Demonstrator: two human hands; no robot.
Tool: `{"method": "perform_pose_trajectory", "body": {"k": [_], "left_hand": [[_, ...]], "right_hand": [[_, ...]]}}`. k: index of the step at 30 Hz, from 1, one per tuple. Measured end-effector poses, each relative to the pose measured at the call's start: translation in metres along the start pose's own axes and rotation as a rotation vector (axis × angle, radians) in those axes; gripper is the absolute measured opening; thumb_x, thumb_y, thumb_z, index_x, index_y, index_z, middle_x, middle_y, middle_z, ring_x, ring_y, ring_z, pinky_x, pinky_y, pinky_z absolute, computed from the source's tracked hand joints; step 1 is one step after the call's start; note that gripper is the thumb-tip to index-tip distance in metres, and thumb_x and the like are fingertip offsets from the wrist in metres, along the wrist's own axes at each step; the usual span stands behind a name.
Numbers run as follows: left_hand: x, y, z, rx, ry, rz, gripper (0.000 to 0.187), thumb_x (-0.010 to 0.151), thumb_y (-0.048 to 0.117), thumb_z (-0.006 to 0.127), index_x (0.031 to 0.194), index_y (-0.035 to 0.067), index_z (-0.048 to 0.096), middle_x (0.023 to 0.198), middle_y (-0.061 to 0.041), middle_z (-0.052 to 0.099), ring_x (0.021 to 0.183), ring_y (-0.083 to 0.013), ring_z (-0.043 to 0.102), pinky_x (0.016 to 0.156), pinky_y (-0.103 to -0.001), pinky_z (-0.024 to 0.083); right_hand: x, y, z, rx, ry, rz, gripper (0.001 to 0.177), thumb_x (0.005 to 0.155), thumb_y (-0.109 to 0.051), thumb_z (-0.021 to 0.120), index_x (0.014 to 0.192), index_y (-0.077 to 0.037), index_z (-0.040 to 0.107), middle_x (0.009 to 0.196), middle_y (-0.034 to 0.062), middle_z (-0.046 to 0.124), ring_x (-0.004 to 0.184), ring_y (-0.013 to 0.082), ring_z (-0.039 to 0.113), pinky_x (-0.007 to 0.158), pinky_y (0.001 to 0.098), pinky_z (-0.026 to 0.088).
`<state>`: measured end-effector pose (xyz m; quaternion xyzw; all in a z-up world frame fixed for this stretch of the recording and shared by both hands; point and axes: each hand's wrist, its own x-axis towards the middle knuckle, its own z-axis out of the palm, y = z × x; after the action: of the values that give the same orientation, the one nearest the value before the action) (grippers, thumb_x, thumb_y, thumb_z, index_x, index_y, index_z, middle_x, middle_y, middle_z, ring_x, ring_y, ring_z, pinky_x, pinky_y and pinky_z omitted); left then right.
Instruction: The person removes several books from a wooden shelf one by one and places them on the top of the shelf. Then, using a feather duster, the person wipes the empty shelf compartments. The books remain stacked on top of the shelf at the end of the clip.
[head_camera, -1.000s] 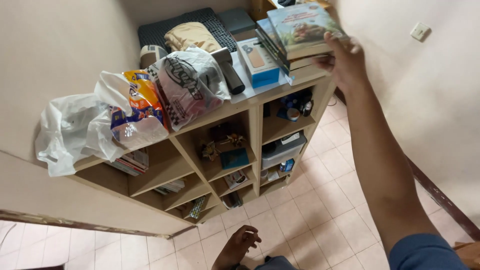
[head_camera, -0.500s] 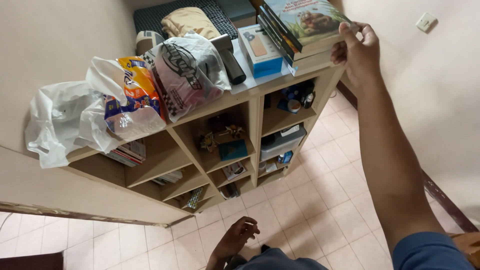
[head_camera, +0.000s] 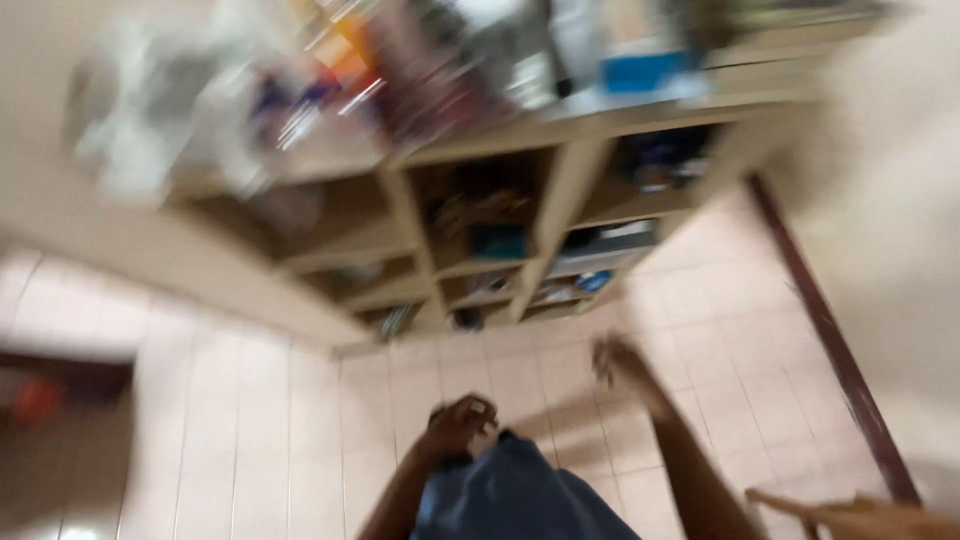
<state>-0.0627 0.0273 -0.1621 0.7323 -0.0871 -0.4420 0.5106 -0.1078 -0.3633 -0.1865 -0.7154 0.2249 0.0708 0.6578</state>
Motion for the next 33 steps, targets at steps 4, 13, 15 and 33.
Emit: {"method": "perform_pose_trajectory", "body": {"k": [4,13,15,33], "left_hand": [[0.025,-0.064,-0.002,0.916,0.344,1.053,0.033,0.100,0.022,0.064,0.131,0.011,0.063,0.121,-0.013,0.064,0.114,-0.0315,0.063,0.089,-0.042,0.056],[-0.016,0.010,-0.037,-0.256,0.005,-0.146,0.036,0.098,0.042,0.061,0.111,0.008,0.062,0.109,-0.012,0.077,0.085,-0.0172,0.070,0.071,-0.031,0.054],[-0.018,0.001,-0.044,-0.239,0.064,-0.135,0.044,0.099,0.043,0.063,0.124,0.008,0.063,0.104,-0.011,0.077,0.092,-0.0198,0.072,0.074,-0.029,0.053],[-0.096,-0.172,-0.205,-0.456,0.463,-0.150,0.042,0.099,0.042,0.067,0.121,0.006,0.068,0.099,-0.015,0.078,0.089,-0.0232,0.075,0.069,-0.028,0.056]], "right_hand": [[-0.051,0.116,0.077,-0.166,-0.208,0.484,0.031,0.095,-0.031,0.067,0.117,-0.009,0.067,0.096,0.0158,0.080,0.073,0.0251,0.078,0.052,0.0308,0.052],[-0.076,0.125,0.163,-0.379,-0.145,0.623,0.036,0.100,-0.032,0.058,0.113,-0.001,0.070,0.097,0.0136,0.076,0.080,0.0259,0.072,0.066,0.0370,0.055],[-0.042,0.168,0.151,-0.426,-0.186,0.343,0.031,0.100,-0.030,0.059,0.113,-0.005,0.071,0.094,0.0197,0.080,0.080,0.0321,0.080,0.058,0.0370,0.064],[0.070,-0.271,0.380,-0.815,-0.002,-0.931,0.020,0.105,-0.030,0.070,0.106,-0.010,0.068,0.086,0.0155,0.073,0.080,0.0346,0.074,0.067,0.0436,0.059]]}}
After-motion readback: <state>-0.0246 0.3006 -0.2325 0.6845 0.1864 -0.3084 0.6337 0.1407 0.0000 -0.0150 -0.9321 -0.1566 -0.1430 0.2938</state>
